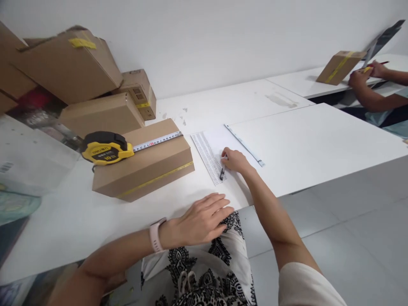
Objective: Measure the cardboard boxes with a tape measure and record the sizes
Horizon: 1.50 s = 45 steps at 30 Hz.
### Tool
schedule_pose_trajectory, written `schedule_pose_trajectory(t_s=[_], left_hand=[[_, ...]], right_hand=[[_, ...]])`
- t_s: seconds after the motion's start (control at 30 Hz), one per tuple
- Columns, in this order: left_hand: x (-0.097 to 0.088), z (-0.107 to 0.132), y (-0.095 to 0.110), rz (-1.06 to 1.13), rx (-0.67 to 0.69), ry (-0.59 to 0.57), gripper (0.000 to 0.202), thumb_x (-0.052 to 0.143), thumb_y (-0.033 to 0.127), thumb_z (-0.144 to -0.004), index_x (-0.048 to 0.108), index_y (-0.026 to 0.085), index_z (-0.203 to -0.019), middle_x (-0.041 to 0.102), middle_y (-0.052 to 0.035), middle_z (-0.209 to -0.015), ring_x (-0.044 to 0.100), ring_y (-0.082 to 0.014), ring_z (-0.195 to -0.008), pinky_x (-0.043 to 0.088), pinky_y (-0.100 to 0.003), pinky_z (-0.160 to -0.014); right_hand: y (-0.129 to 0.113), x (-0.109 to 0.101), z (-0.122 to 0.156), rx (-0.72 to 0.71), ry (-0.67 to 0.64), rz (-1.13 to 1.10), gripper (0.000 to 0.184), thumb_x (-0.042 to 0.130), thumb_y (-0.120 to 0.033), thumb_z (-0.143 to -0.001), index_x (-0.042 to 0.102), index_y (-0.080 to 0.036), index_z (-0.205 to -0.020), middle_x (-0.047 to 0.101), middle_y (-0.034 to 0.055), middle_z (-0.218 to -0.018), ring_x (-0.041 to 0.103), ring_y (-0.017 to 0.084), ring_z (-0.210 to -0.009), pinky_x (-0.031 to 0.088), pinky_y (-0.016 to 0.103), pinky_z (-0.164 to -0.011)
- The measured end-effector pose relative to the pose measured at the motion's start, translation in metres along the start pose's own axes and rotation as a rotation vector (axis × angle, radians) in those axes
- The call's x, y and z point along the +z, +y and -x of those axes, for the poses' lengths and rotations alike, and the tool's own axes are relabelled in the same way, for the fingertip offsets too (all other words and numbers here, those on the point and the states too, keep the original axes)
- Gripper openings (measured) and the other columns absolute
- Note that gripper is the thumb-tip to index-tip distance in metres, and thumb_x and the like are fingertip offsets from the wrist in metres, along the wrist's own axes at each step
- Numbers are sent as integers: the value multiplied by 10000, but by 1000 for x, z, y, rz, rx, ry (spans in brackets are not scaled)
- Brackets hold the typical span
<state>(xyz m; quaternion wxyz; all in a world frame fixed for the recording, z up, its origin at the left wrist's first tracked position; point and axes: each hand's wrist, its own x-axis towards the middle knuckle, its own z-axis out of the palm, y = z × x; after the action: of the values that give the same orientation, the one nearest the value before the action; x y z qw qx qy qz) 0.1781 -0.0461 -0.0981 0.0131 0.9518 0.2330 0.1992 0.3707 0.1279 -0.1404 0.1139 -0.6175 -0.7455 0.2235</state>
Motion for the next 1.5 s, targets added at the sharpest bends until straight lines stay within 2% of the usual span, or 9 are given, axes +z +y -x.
schedule_pose_trajectory(t_s=[0.13,0.3,0.43,0.53,0.63,0.73,0.8,0.97,1.5], left_hand=[[55,-32,4,-112,-69,-204,613,560,417,-956,494,8,-1407,493,-220,-1509,368,-326,-1469,250,-417,-1233],[88,-43,5,-196,-192,-282,999,525,709,-866,343,-28,-1515,303,-313,-1587,255,-405,-1507,194,-538,-1230],[99,-40,1,-289,-171,-291,1012,577,677,-848,283,22,-1562,257,-277,-1620,194,-425,-1522,199,-595,-1223],[103,-40,-1,-297,-175,-296,902,601,543,-880,301,30,-1559,270,-272,-1621,209,-444,-1513,228,-641,-1203],[107,-41,-2,-273,-181,-278,739,540,354,-927,319,31,-1553,321,-278,-1598,255,-454,-1494,248,-680,-1182],[108,-41,-2,-224,-191,-250,697,495,233,-921,305,18,-1556,357,-273,-1582,255,-440,-1498,256,-675,-1186],[106,-41,-2,-196,-206,-236,684,484,201,-912,319,21,-1550,392,-264,-1565,265,-424,-1498,256,-653,-1201],[97,-43,-2,-170,-293,-185,612,498,274,-933,416,20,-1484,492,-282,-1477,401,-423,-1429,332,-589,-1184],[81,-13,-6,-271,-341,-246,668,604,456,-913,464,2,-1384,463,-350,-1470,425,-446,-1406,342,-537,-1168]], right_hand=[[16,-9,1,-41,-5,-607,151,569,-279,-797,665,-198,-881,670,25,-615,632,197,-624,526,385,-729],[37,-23,8,-162,89,-1179,376,714,-435,-761,672,-208,-1057,763,94,-1041,698,265,-1064,540,456,-934],[35,-11,12,-180,205,-1134,439,802,-562,-694,589,-245,-909,721,28,-811,703,226,-885,548,437,-870],[23,3,23,-178,187,-1074,461,664,-690,-790,526,-250,-790,601,-18,-631,644,185,-700,548,412,-793],[8,11,42,-202,33,-1095,491,463,-711,-912,610,-246,-968,681,30,-780,672,195,-830,532,426,-881],[-1,16,58,-198,-87,-1141,453,602,-607,-891,624,-276,-1200,714,64,-1053,656,218,-1048,505,430,-959],[-1,18,64,-148,-61,-1120,363,709,-522,-840,667,-278,-1105,697,44,-1021,645,205,-976,521,396,-883],[2,22,65,-53,104,-978,295,641,-495,-901,559,-232,-796,489,-37,-703,420,119,-618,394,286,-581],[4,28,85,-99,154,-731,148,592,-303,-891,501,-211,-818,447,-48,-659,365,104,-580,285,265,-528]])
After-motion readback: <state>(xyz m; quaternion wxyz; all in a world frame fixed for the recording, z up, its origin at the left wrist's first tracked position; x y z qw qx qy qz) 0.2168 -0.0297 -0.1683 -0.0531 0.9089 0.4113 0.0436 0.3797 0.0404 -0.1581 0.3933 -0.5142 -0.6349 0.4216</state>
